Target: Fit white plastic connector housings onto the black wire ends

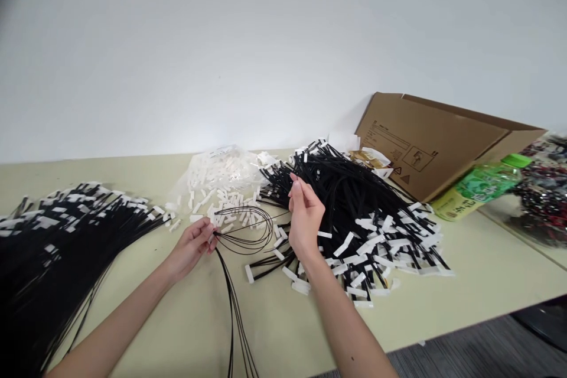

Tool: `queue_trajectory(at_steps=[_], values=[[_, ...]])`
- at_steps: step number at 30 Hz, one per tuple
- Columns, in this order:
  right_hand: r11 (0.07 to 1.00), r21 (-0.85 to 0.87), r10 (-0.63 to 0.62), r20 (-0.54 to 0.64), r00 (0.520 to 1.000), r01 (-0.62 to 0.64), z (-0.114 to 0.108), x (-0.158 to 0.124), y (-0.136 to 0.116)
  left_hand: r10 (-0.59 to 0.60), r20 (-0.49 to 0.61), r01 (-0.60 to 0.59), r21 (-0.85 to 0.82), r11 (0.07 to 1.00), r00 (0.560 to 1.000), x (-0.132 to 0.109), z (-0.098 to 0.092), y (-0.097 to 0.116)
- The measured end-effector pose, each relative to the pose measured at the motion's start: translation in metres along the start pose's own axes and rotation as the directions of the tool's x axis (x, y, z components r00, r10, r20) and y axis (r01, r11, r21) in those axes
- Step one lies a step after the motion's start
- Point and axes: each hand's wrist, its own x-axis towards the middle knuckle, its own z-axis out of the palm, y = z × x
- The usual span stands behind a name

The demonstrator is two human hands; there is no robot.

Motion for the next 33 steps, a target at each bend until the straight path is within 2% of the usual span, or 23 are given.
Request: queue_trajectory(at_steps=[1,3,6,8,10,14,18,22,33], values=[[0.990,-0.113,-0.080,0.039,0.996,0.083,0.000,-0.003,-0.001,-0.004,0.002,0.004,0.005,1.000,1.000,0.000,0.000,0.000],[0.922,-0.291,-0.195,0.217,0.956,0.255,0.003,-0.014,-0.001,-0.008,0.005,0.008,0.007,1.000,1.000,0.000,0.000,-0.001],[0.792,-0.376,-0.259,0.507,0.822,0.481,0.012,-0.035,0.004,0.000,0.010,0.000,0.003,1.000,1.000,-0.001,0.000,-0.001],[0.720,-0.390,-0.286,0.587,0.757,0.574,0.017,-0.046,0.010,0.010,0.016,-0.010,0.005,1.000,1.000,-0.001,0.001,-0.001],[0.670,-0.410,-0.300,0.612,0.731,0.619,0.020,-0.052,0.017,0.016,0.011,-0.016,0.012,1.000,1.000,0.000,0.002,-0.001],[0.644,-0.428,-0.311,0.611,0.728,0.634,0.021,-0.055,0.022,0.015,-0.021,-0.015,0.012,1.000,1.000,0.002,0.002,-0.002],[0.666,-0.413,-0.293,0.621,0.727,0.621,0.021,-0.055,0.020,0.035,-0.019,-0.034,0.013,0.999,0.999,0.003,0.000,-0.004],[0.700,-0.407,-0.278,0.601,0.749,0.587,0.022,-0.056,0.021,0.054,0.006,-0.054,0.025,0.998,0.999,0.004,-0.001,-0.005],[0.746,-0.387,-0.258,0.582,0.771,0.542,0.025,-0.055,0.021,0.035,-0.008,-0.035,0.016,0.999,0.999,0.003,0.001,-0.003]])
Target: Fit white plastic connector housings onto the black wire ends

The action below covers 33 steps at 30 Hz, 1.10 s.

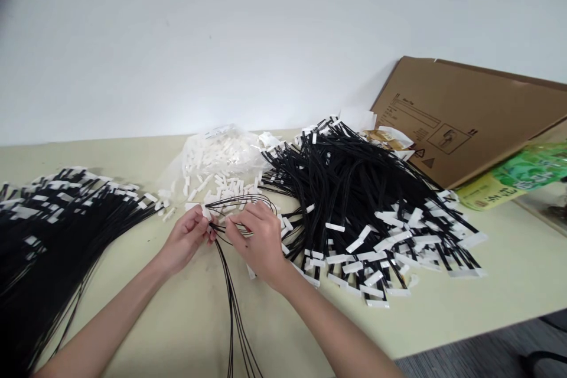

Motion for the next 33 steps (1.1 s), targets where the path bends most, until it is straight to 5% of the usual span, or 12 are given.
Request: queue_trajectory(at_steps=[9,20,27,33], values=[[0.989,0.019,0.140,0.122,0.983,-0.144,-0.0022,-0.0018,0.0004,0.055,-0.017,-0.053,0.124,0.991,0.998,-0.0010,0.0018,-0.0009],[0.992,-0.128,0.036,0.200,0.979,-0.010,-0.0002,-0.0046,-0.0045,0.132,-0.058,-0.113,0.260,0.959,0.990,-0.0037,0.0057,0.0042],[0.943,-0.291,-0.092,0.235,0.968,0.161,-0.0019,-0.0046,-0.0018,0.136,0.034,-0.139,0.349,0.927,0.990,-0.0056,0.0054,0.0028],[0.943,-0.225,-0.160,0.342,0.926,0.245,-0.0032,-0.0041,0.0031,0.080,0.095,-0.111,0.384,0.917,0.992,-0.0059,0.0055,0.0026]])
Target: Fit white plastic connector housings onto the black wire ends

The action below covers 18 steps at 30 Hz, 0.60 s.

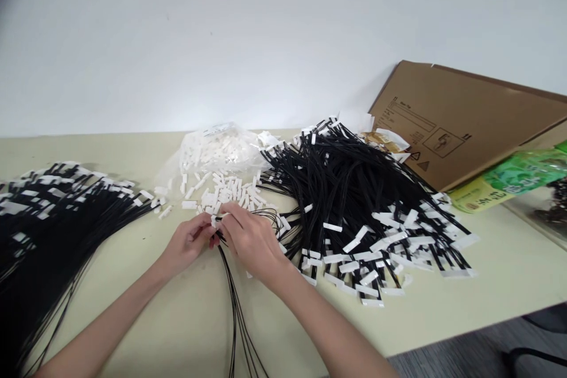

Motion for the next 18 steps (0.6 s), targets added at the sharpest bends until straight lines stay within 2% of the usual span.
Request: queue_trajectory(at_steps=[7,18], values=[[0.960,0.278,0.004,0.115,0.993,-0.036,0.0034,0.0016,0.0013,0.010,0.032,-0.009,-0.023,1.000,0.999,0.0013,-0.0004,-0.0031],[0.898,0.434,0.028,0.110,0.993,-0.073,0.0035,0.0034,0.0043,0.005,0.093,-0.007,0.021,1.000,0.996,0.0022,-0.0018,-0.0035]])
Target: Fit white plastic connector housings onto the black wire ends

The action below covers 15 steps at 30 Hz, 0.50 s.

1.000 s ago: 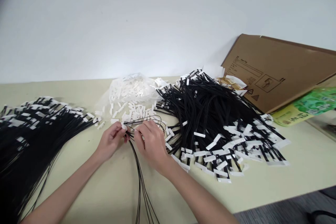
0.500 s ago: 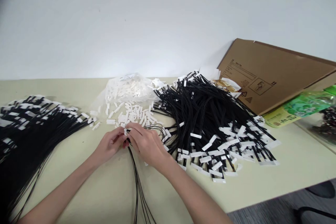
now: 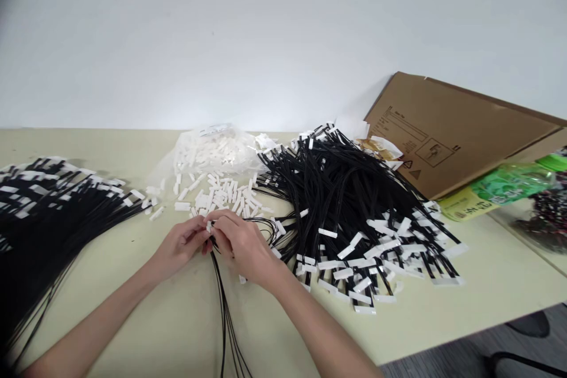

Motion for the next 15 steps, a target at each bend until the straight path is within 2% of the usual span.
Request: queue_trajectory(at_steps=[9,15], values=[[0.997,0.079,-0.011,0.034,0.999,0.009,-0.0097,0.0032,-0.0038,-0.017,0.075,0.016,0.015,1.000,0.997,-0.0013,-0.0003,-0.0009],[0.997,0.083,0.012,-0.097,0.995,-0.004,-0.0023,0.0017,-0.0018,-0.023,0.128,0.039,-0.124,0.992,0.992,-0.0020,-0.0022,0.0033]])
